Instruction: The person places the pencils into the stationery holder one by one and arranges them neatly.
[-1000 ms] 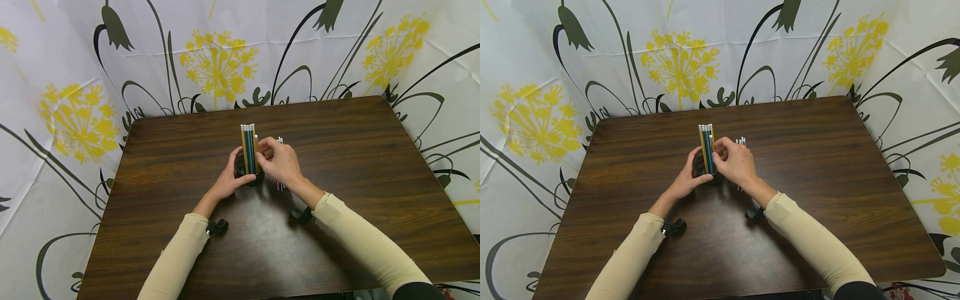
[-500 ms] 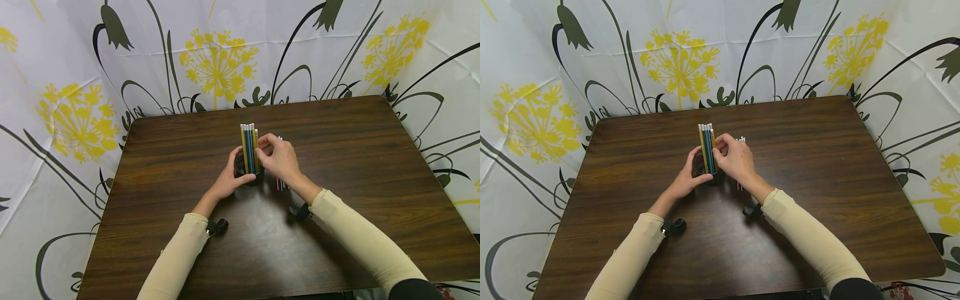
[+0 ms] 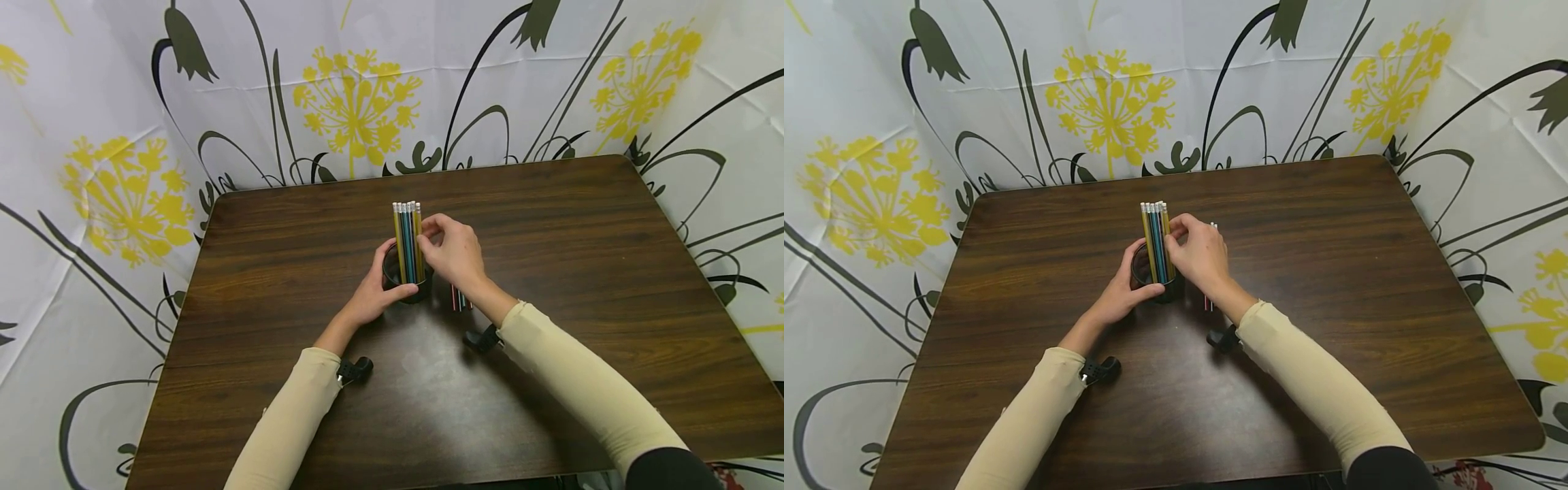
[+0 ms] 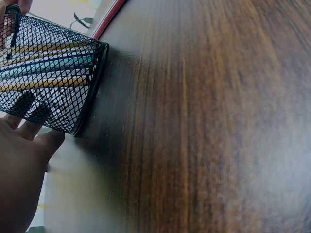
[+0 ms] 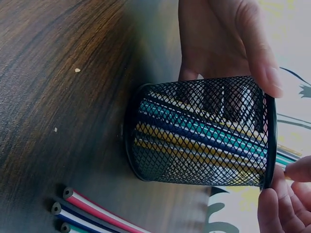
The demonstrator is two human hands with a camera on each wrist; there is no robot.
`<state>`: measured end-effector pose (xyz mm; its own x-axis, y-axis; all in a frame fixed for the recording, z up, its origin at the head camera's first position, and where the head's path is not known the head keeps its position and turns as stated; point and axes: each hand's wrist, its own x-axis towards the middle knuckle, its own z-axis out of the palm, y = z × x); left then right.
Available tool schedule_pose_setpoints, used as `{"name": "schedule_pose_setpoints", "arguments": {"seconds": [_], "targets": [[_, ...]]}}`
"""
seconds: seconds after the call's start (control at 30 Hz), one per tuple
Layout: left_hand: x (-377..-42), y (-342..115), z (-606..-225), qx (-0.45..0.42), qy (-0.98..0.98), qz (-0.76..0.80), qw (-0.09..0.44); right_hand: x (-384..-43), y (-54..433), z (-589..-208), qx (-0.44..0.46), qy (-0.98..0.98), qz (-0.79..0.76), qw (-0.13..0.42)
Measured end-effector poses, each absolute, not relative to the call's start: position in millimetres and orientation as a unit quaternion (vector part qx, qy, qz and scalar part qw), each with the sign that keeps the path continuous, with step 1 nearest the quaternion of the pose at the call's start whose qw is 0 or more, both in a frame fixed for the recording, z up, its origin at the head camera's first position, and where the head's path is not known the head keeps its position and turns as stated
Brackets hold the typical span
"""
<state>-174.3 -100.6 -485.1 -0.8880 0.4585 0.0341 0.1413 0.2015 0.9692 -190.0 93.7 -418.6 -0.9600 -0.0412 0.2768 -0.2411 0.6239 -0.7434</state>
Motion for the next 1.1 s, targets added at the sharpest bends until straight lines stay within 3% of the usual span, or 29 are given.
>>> {"name": "schedule_pose_setpoints", "arguments": {"seconds": [0.6,0.9,1.1], "targets": [[-162.7,-98.5,-449.8,0.202,0.759,0.600,0.153,-194.2,90.2,-415.2,0.052,-0.909,0.403,0.093],[-174.7,-100.0,-485.9,0.197,0.764,0.600,0.131,-195.9,97.8,-413.7,0.051,-0.898,0.428,0.089],[-174.3,-100.3,-485.1,0.193,0.772,0.592,0.125,-200.9,116.5,-416.4,0.032,-0.885,0.453,0.101]]}}
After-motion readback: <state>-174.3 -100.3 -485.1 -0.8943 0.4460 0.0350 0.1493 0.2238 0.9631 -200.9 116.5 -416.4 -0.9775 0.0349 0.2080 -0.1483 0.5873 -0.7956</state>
